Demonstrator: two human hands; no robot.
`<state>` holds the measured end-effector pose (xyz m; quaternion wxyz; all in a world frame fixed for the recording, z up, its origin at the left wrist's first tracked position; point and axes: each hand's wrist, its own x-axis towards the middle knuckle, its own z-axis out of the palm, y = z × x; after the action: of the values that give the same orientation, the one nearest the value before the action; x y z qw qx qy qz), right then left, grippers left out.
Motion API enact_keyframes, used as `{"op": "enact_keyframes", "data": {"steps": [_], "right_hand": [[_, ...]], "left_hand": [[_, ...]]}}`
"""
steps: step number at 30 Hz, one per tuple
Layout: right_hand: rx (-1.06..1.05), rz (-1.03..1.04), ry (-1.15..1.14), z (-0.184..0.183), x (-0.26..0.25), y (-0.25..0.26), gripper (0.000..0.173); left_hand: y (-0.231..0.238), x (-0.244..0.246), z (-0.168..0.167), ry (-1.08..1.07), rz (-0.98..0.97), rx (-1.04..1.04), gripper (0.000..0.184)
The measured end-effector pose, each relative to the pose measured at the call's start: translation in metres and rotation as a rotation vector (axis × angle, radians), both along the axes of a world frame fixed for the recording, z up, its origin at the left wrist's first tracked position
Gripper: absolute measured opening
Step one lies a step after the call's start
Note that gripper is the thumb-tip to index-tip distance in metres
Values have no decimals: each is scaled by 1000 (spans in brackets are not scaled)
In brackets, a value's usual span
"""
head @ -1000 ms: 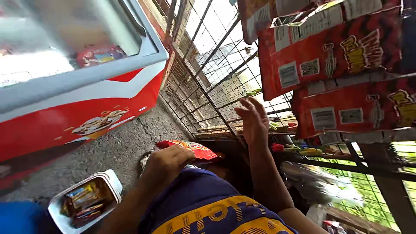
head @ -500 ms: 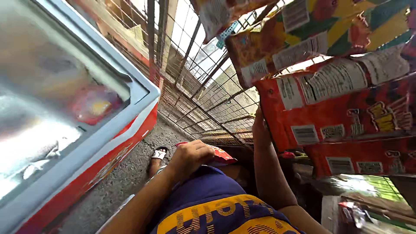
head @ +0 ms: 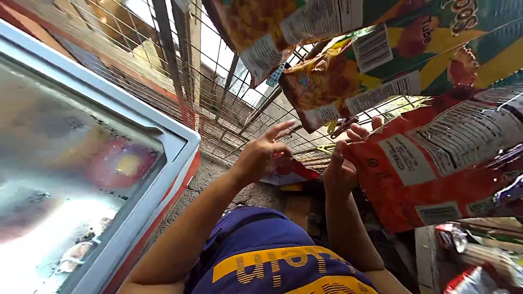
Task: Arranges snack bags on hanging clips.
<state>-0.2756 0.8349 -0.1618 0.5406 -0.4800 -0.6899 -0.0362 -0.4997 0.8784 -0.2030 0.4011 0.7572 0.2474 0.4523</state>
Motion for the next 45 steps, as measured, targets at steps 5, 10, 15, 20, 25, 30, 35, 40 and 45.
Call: {"op": "enact_keyframes", "data": {"steps": [5,10,15,20,25,30,35,40,45], "right_hand": [[-227,-261,20,47,-72,-11,43],[-394,-468,-113,39,-63,-16,26],[-79,-402,-329,3,-40,-3,33],[-623,-597,-357,12,-24,9,34],[-545,-636,-468,22,-30,12,33],[-247,-367,-314,26,-28,12,27],[-199,-303,-25,17,-26,10,16],[-266,-355,-320,30,-31,-1,32],[-190,-446,-411,35,-59,6,30]], "left_hand": [[17,0,18,-28,-55,29,4],[-1,-5,16,-86,-11,55,3],[-16,-10,10,-80,-7,130,5],[-17,-16,13,-71,13,172,6],[-18,-17,13,-127,34,203,9],[-12,-15,9,-176,86,198,13],[-3,-6,5,-187,133,198,11],[13,-2,1,-210,160,169,9],[23,-12,5,-222,85,151,12]]}}
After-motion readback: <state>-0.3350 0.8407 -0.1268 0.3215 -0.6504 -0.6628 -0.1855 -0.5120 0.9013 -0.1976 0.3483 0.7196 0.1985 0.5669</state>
